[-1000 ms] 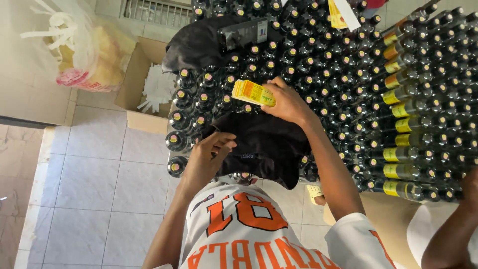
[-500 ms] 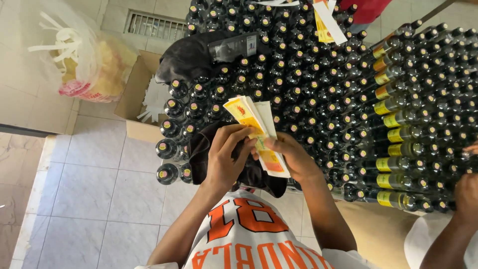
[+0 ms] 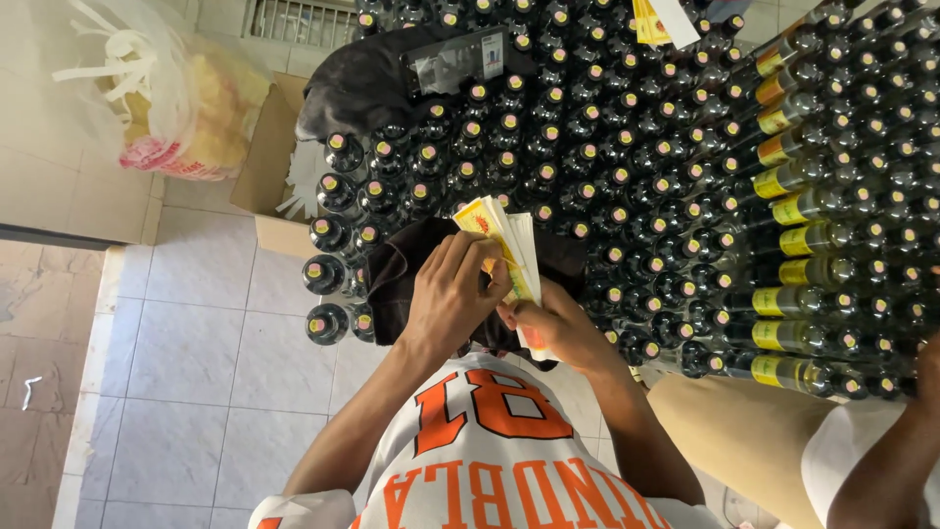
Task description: Manually peeling adhesive labels and applying them to plastic bottles filled with liquid.
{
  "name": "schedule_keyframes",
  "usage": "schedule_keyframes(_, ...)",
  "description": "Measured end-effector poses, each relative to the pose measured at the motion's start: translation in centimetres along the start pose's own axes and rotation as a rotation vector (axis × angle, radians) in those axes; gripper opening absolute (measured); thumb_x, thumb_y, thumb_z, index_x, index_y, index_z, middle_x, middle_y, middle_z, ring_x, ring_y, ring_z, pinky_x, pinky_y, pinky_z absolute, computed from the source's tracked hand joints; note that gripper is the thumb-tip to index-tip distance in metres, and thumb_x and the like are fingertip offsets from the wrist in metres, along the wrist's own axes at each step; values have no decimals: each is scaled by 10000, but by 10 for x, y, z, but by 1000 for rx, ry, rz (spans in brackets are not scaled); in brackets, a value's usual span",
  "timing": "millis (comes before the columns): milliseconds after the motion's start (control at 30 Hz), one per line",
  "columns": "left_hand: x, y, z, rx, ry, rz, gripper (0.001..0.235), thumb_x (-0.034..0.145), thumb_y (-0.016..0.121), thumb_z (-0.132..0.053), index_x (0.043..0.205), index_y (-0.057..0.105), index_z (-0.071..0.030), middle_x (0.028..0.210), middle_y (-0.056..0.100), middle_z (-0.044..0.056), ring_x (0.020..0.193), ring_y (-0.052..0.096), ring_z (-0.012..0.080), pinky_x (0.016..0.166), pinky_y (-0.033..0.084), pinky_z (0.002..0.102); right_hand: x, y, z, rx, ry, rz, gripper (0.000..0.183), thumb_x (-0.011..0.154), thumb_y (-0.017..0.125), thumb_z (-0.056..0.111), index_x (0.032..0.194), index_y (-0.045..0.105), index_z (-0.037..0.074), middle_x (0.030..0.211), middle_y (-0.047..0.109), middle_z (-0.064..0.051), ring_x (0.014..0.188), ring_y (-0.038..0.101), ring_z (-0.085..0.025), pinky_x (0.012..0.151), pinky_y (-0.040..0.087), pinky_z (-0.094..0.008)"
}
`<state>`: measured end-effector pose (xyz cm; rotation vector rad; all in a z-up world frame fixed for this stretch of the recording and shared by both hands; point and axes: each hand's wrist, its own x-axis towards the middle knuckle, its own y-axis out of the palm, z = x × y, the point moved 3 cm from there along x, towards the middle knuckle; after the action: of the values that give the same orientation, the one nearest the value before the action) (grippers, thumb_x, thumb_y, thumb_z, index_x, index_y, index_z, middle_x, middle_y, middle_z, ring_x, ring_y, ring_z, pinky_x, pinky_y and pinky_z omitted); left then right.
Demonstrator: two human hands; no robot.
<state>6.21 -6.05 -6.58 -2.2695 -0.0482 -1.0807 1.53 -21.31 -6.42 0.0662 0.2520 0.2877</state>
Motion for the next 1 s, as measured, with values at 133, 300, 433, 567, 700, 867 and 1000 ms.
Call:
schedule_keyframes(133, 2, -1, 5, 38, -26, -80, 100, 879, 718, 8, 935, 667, -58, 789, 546, 74, 683, 628, 276, 635, 559, 328, 1, 6, 7, -15, -2, 10, 150, 944, 612, 114, 839, 695, 48, 787, 580, -52, 811, 563, -193, 821, 479, -381)
schedule_keyframes(300, 0, -8, 15, 93, -108, -107, 131, 883, 699, 36, 926, 623, -62, 769, 504, 71, 662, 597, 273, 634, 557, 314, 3, 22, 21, 0, 0, 23, 130, 947, 573, 92, 891, 673, 31, 802, 525, -62, 801, 531, -202, 784, 444, -370)
schedule_keyframes(433, 2, -18, 29, 82, -130, -105, 159, 884, 674, 66, 954, 599, -55, 793, 530, 79, 681, 612, 278, 638, 565, 326, 6, 28, 16, -27, -5, 19, 141, 954, 564, 90, 885, 664, 18, 795, 518, -74, 790, 520, -207, 776, 444, -373)
schedule_keyframes(567, 4, -29, 51, 109, -136, -119, 179, 882, 635, 92, 999, 632, -43, 868, 557, 95, 735, 624, 298, 700, 581, 331, 1, 30, -5, -59, 42, 34, 164, 969, 570, 132, 951, 677, 9, 803, 542, -72, 803, 533, -195, 767, 448, -357)
schedule_keyframes(700, 7, -45, 64, 141, -163, -91, 193, 893, 613, 103, 992, 623, -62, 902, 512, 75, 707, 584, 257, 630, 571, 319, -2, 48, 16, -195, 118, -3, 221, 970, 607, 217, 899, 689, 24, 768, 577, -78, 763, 545, -194, 746, 480, -345)
schedule_keyframes(867, -3, -92, 137, 98, -367, -150, 157, 982, 621, 87, 1035, 646, -59, 980, 580, 82, 727, 592, 228, 633, 531, 324, -26, 49, 18, -241, 270, 95, 220, 977, 598, 234, 977, 716, 48, 786, 563, -64, 749, 553, -192, 728, 476, -350)
schedule_keyframes(1000, -18, -161, 186, -20, -641, -85, 130, 966, 656, 49, 982, 717, -65, 904, 715, 52, 704, 642, 142, 663, 596, 296, -42, 54, 27, -219, 614, -30, 345, 934, 581, 269, 1112, 792, 62, 884, 611, -64, 862, 598, -193, 827, 459, -354)
